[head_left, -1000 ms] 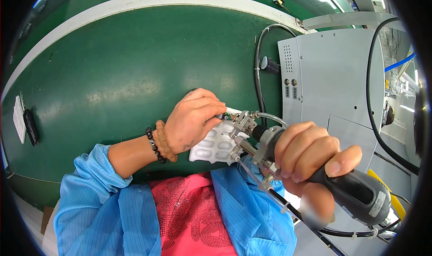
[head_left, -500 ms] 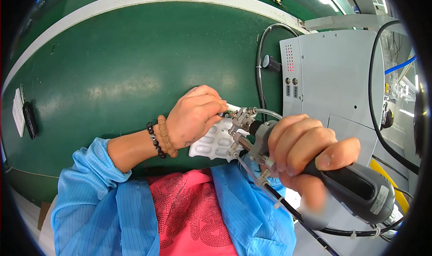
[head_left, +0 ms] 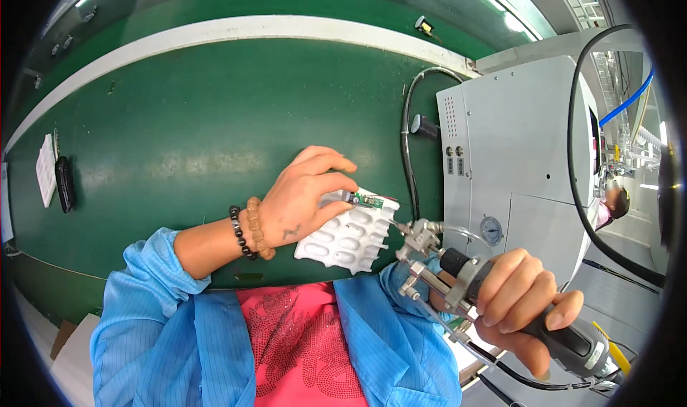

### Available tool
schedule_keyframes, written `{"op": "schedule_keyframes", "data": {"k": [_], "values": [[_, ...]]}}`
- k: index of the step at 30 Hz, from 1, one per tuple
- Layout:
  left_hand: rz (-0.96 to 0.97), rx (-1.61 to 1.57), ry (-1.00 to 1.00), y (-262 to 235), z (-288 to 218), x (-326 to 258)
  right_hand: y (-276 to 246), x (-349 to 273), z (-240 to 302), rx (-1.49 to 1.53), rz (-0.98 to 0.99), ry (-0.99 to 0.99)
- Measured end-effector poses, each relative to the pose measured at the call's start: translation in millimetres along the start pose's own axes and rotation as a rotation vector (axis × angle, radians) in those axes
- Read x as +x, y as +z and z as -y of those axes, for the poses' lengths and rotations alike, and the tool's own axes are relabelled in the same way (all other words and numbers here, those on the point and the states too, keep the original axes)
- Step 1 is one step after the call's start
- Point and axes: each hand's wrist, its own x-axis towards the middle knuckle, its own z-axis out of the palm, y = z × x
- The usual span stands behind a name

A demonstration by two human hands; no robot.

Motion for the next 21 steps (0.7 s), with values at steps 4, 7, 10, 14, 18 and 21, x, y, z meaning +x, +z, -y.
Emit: {"op": "schedule_keyframes", "data": {"k": [4, 7, 10, 14, 18, 21], "values": [[0.121, 0.048, -0.115, -38, -7, 10, -2, 5, -1, 0.032, 0.048, 0.000], [-0.064, 0.035, -0.214, -70, 20, 47, -4, -2, -4, 0.045, 0.067, 0.008], [-0.495, 0.643, 0.019, -113, 51, 85, 1, 0, -9, 0.029, 0.085, -0.007], [-0.271, 0.474, -0.012, -96, 16, 51, 3, 1, -18, 0.104, 0.059, -0.056], [-0.009, 0.334, 0.213, -46, 2, -7, 0, -5, -24, 0.113, 0.014, -0.087], [0.178, 0.265, 0.237, -27, -17, -40, 4, -7, -29, 0.140, 0.002, -0.087]]}}
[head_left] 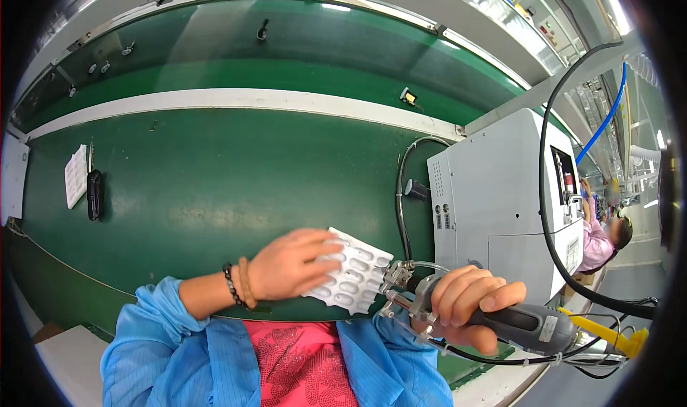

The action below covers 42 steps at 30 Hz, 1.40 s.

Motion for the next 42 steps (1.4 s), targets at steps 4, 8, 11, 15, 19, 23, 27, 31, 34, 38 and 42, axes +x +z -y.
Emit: {"op": "schedule_keyframes", "data": {"k": [4, 8, 11, 15, 19, 23, 27, 31, 34, 38, 42], "values": [[0.098, 0.011, -0.041, 15, -20, -13, 5, 2, -1, 0.028, -0.004, -0.021], [0.108, 0.014, -0.071, 24, -23, -18, 3, -3, 3, 0.031, -0.054, -0.012], [0.090, 0.038, -0.096, 25, -26, -19, 1, -4, 3, 0.042, -0.102, 0.034], [0.047, 0.038, -0.144, 31, -34, -23, 5, -4, 6, 0.037, -0.158, 0.070], [0.069, 0.080, -0.187, 28, -48, -19, 0, -4, 5, 0.038, -0.179, 0.071], [0.079, 0.174, -0.145, -7, -53, 10, -4, 2, 1, 0.063, -0.131, 0.087], [-0.099, 0.283, -0.039, -36, 15, 75, -18, 2, -2, 0.089, -0.047, 0.114], [-0.179, 0.272, -0.107, -48, 105, 152, -24, 4, -8, 0.094, 0.033, 0.176], [-0.099, 0.276, -0.143, -40, 165, 203, -23, 6, -13, 0.064, 0.040, 0.206], [0.059, 0.340, -0.183, -21, 215, 245, -22, 9, -11, -0.032, 0.045, 0.195], [0.104, 0.300, -0.200, -9, 244, 267, -18, 20, -15, -0.065, 0.052, 0.120]]}}
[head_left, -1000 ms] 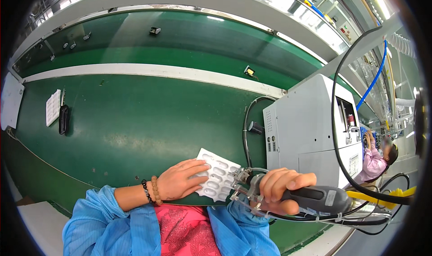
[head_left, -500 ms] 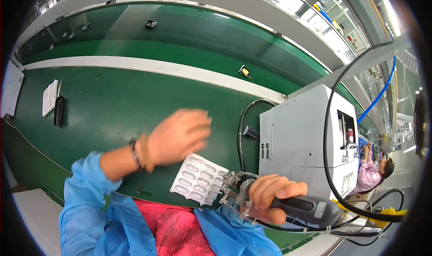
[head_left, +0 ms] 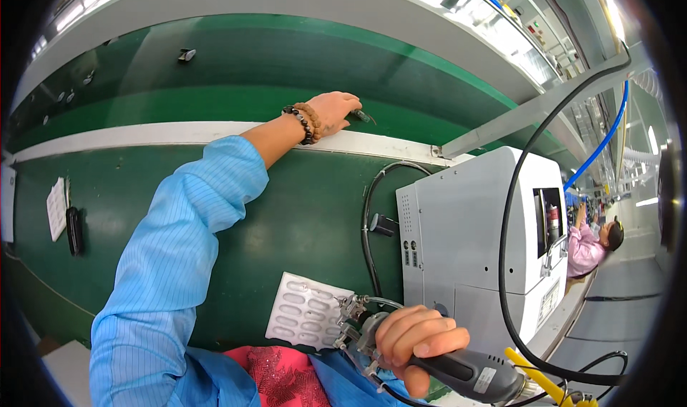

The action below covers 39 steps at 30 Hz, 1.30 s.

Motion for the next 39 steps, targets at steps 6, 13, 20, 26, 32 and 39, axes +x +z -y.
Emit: {"op": "schedule_keyframes", "data": {"k": [6, 13, 20, 26, 32, 39], "values": [[-0.148, -0.104, -0.086, 0, -13, 0, 2, -8, -3, -0.021, -0.067, -0.032], [-0.161, -0.324, -0.006, -52, -118, -179, -8, -16, 16, 0.024, -0.037, 0.018], [-0.180, -0.437, -0.035, -23, -188, -270, -4, -17, 18, -0.031, 0.048, 0.003], [-0.196, -0.361, 0.013, 2, -193, -274, -1, -20, 19, -0.044, 0.027, 0.008], [-0.232, -0.438, -0.069, 15, -184, -279, 9, -16, 5, -0.019, 0.044, 0.031], [-0.256, -0.557, -0.074, 22, -179, -280, 21, -14, -12, -0.014, 0.050, 0.116]]}}
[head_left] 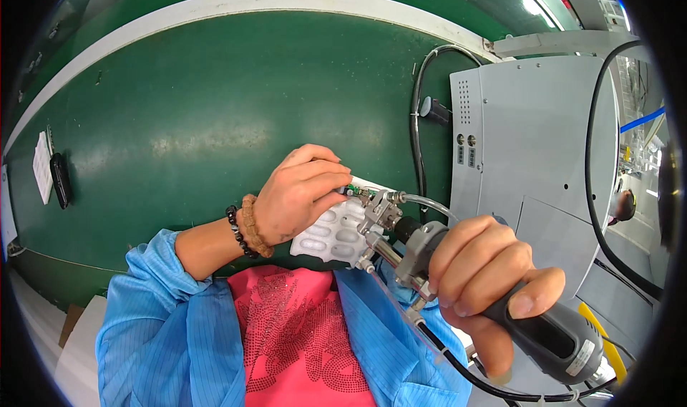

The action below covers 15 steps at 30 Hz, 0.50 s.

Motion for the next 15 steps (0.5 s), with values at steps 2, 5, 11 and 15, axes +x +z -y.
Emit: {"op": "schedule_keyframes", "data": {"k": [2, 5, 11, 15], "values": [[-0.002, 0.000, 0.004, -1, 0, -1, 1, 1, -3, -0.029, 0.024, 0.020], [0.001, 0.034, 0.013, -4, -2, -1, 1, 2, -6, -0.013, 0.039, 0.038], [0.005, 0.028, 0.009, -6, -4, 0, 3, 2, -9, -0.014, 0.046, 0.035], [-0.001, 0.025, 0.006, -5, -4, 0, 5, 3, -11, -0.021, 0.051, 0.040]]}}
